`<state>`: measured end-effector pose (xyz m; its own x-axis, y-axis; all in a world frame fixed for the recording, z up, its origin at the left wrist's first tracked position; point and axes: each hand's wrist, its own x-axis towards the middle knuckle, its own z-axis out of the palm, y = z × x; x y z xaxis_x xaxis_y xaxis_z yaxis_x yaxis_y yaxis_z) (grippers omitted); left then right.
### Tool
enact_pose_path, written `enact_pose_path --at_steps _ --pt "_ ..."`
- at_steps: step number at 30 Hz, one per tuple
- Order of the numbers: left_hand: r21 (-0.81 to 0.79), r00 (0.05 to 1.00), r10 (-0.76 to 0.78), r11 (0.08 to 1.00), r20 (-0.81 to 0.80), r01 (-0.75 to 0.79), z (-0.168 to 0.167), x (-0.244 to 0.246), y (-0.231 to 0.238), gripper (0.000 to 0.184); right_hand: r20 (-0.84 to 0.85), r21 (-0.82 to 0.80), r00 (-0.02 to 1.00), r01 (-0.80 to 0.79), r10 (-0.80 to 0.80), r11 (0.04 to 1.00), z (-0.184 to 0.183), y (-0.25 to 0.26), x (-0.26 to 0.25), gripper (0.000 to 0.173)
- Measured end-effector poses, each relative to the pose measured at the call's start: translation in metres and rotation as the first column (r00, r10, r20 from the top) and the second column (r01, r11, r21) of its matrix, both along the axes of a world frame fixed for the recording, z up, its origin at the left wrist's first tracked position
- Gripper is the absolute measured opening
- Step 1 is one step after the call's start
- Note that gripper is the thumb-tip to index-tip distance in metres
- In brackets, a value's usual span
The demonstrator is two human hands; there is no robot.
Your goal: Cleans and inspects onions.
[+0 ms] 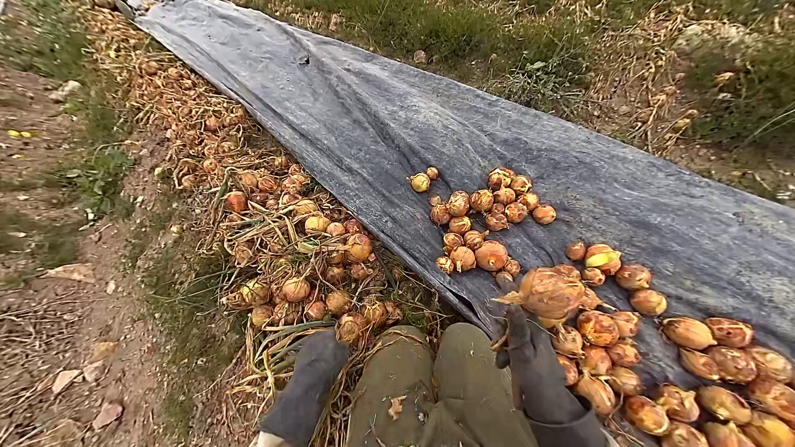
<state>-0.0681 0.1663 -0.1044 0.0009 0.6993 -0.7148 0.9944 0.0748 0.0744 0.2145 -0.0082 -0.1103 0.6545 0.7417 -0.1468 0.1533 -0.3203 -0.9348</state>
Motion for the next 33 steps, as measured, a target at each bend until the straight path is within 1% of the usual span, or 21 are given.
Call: enact_pose_path --at_steps 1,3,5,7,9,10,12,14,16,18,19,21,23,25,26,27,28,29,31,32,33 --pt "0.107 0.999 0.027 0.994 -0.028 -0.023 -0.046 0.005 0.014 0.058 -0.008 0.032 0.998 0.07 -0.07 0.997 -0.009 0.005 0.002 0.059" --pt "0.212 0.995 0.095 0.974 -0.039 -0.085 -0.099 0.02 0.029 0.082 -0.042 0.029 0.995 0.091 -0.09 0.995 -0.019 0.006 -0.004 0.056" --pt "0.25 0.985 0.164 0.957 -0.06 -0.145 -0.123 0.028 0.031 0.101 -0.125 -0.043 0.991 0.032 -0.037 0.999 -0.022 0.0 -0.023 0.053" --pt "0.273 0.973 0.22 0.942 -0.062 -0.196 -0.133 0.022 0.033 0.098 -0.186 -0.145 0.978 -0.125 0.098 0.982 -0.024 -0.01 -0.044 0.048" --pt "0.247 0.973 0.229 0.942 0.015 -0.225 -0.133 0.007 0.034 0.1 -0.204 -0.236 0.947 -0.295 0.25 0.926 -0.027 -0.021 -0.061 0.047" --pt "0.247 0.97 0.221 0.939 0.103 -0.24 -0.129 -0.005 0.031 0.104 -0.191 -0.26 0.929 -0.36 0.318 0.896 -0.028 -0.026 -0.068 0.047" --pt "0.272 0.901 0.153 0.921 0.406 -0.279 -0.109 -0.033 0.011 0.104 -0.127 -0.27 0.887 -0.462 0.445 0.845 -0.029 -0.032 -0.076 0.048" --pt "0.312 0.745 -0.007 0.911 0.667 -0.271 -0.08 -0.055 -0.017 0.106 -0.066 -0.222 0.855 -0.516 0.515 0.828 -0.031 -0.028 -0.086 0.05" --pt "0.35 0.562 -0.146 0.896 0.814 -0.273 -0.046 -0.062 -0.046 0.11 -0.086 -0.206 0.819 -0.571 0.567 0.794 -0.031 -0.014 -0.093 0.05" --pt "0.404 0.447 -0.263 0.878 0.855 -0.255 -0.009 -0.06 -0.074 0.111 -0.137 -0.143 0.784 -0.621 0.606 0.771 -0.025 -0.002 -0.105 0.053" --pt "0.445 0.408 -0.33 0.866 0.851 -0.228 0.006 -0.059 -0.085 0.108 -0.146 -0.062 0.769 -0.635 0.623 0.77 -0.02 0.0 -0.113 0.055" --pt "0.549 0.441 -0.453 0.827 0.775 -0.116 0.025 -0.057 -0.101 0.106 -0.149 0.112 0.779 -0.598 0.609 0.793 -0.005 -0.008 -0.13 0.06" --pt "0.6 0.556 -0.507 0.8 0.659 0.018 0.038 -0.058 -0.115 0.106 -0.159 0.168 0.827 -0.516 0.539 0.84 0.003 -0.02 -0.142 0.064" --pt "0.55 0.651 -0.474 0.829 0.593 0.102 0.048 -0.062 -0.128 0.107 -0.171 0.174 0.847 -0.476 0.503 0.862 -0.001 -0.024 -0.146 0.062" --pt "0.483 0.678 -0.425 0.868 0.6 0.117 0.05 -0.064 -0.134 0.107 -0.146 0.185 0.83 -0.511 0.538 0.839 -0.005 -0.026 -0.144 0.06" --pt "0.371 0.687 -0.333 0.923 0.645 0.1 0.054 -0.064 -0.141 0.106 -0.074 0.172 0.803 -0.574 0.592 0.801 -0.009 -0.029 -0.14 0.057" --pt "0.2 0.664 -0.177 0.979 0.726 0.043 0.06 -0.062 -0.149 0.105 0.056 0.153 0.771 -0.634 0.634 0.758 -0.015 -0.033 -0.137 0.055" --pt "-0.003 0.606 0.012 1.0 0.795 -0.015 0.065 -0.061 -0.157 0.102 0.226 0.16 0.743 -0.666 0.63 0.728 -0.02 -0.035 -0.136 0.052" --pt "-0.314 0.405 0.327 0.944 0.854 -0.101 0.058 -0.063 -0.171 0.082 0.523 0.208 0.657 -0.716 0.543 0.666 -0.029 -0.035 -0.131 0.049" --pt "-0.393 0.324 0.415 0.91 0.85 -0.133 0.053 -0.065 -0.177 0.069 0.586 0.254 0.649 -0.715 0.485 0.651 -0.027 -0.033 -0.129 0.05" --pt "-0.426 0.297 0.46 0.888 0.837 -0.175 0.048 -0.066 -0.179 0.055 0.568 0.307 0.688 -0.687 0.452 0.659 -0.025 -0.034 -0.126 0.052"
